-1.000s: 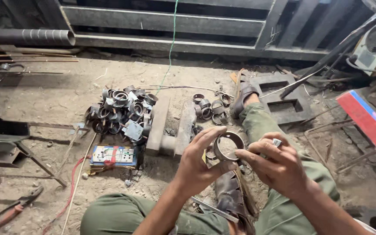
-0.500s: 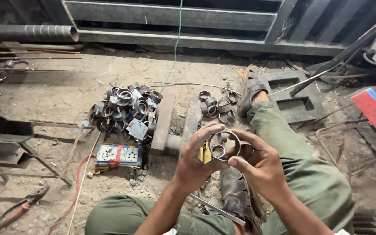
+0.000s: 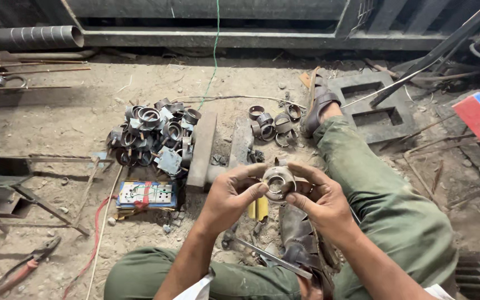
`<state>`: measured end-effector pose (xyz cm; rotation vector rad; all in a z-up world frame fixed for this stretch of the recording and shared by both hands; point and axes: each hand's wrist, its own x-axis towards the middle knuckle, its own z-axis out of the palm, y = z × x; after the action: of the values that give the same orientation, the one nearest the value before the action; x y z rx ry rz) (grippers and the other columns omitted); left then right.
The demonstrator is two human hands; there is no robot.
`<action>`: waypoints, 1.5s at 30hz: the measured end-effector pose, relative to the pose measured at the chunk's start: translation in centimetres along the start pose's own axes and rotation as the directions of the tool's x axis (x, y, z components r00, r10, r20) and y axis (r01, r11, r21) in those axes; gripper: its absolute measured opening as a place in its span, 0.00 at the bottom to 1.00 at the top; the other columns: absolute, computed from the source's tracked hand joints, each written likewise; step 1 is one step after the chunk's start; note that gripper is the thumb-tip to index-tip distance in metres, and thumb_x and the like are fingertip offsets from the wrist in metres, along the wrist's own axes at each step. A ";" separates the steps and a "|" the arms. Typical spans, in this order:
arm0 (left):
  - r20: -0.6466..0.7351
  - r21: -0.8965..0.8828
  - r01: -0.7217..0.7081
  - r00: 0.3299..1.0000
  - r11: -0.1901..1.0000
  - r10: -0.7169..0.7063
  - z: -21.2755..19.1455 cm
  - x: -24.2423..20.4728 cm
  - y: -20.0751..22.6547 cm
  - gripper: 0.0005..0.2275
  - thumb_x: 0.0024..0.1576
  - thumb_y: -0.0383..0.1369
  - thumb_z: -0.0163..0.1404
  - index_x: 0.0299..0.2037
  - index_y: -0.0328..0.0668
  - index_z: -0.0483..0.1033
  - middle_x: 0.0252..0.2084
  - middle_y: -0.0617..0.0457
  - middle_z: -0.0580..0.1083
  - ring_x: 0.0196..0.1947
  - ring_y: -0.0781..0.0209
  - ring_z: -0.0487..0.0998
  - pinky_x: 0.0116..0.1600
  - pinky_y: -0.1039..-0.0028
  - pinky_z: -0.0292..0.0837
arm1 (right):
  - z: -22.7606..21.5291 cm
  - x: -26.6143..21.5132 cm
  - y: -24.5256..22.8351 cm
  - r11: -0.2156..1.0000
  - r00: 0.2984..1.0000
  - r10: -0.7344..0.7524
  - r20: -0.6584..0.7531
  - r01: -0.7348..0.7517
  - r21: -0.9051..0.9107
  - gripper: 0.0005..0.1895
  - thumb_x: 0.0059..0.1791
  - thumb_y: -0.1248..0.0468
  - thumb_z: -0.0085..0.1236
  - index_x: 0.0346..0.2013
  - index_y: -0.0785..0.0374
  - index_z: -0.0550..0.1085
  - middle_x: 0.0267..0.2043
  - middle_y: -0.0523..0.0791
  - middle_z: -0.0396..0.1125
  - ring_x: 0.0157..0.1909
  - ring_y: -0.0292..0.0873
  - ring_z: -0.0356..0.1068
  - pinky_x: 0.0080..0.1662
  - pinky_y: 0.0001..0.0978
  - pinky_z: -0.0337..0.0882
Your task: The person sits on the floor and repeatedly hammers small metal rings placed on a wooden block to shape them. They pick up each ring, strike it with a hammer, and set it aside, continuing the process with multiple rings.
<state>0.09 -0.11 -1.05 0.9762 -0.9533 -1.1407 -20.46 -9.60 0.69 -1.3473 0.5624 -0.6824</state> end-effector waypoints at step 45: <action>-0.348 0.734 0.073 0.894 0.676 0.281 -8.3 2.2 -13.6 0.16 0.53 0.29 0.61 0.52 0.49 0.81 0.52 0.50 0.79 0.52 0.51 0.80 0.57 0.68 0.75 | -6.2 1.5 9.9 0.792 0.857 0.376 -0.351 -0.494 -0.359 0.18 0.53 0.50 0.53 0.36 0.64 0.76 0.24 0.44 0.66 0.20 0.39 0.62 0.23 0.34 0.62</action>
<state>4.61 -3.16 -16.22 1.7231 -1.0899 -0.3481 -22.68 -14.07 -9.95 -1.4709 1.2674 -0.3517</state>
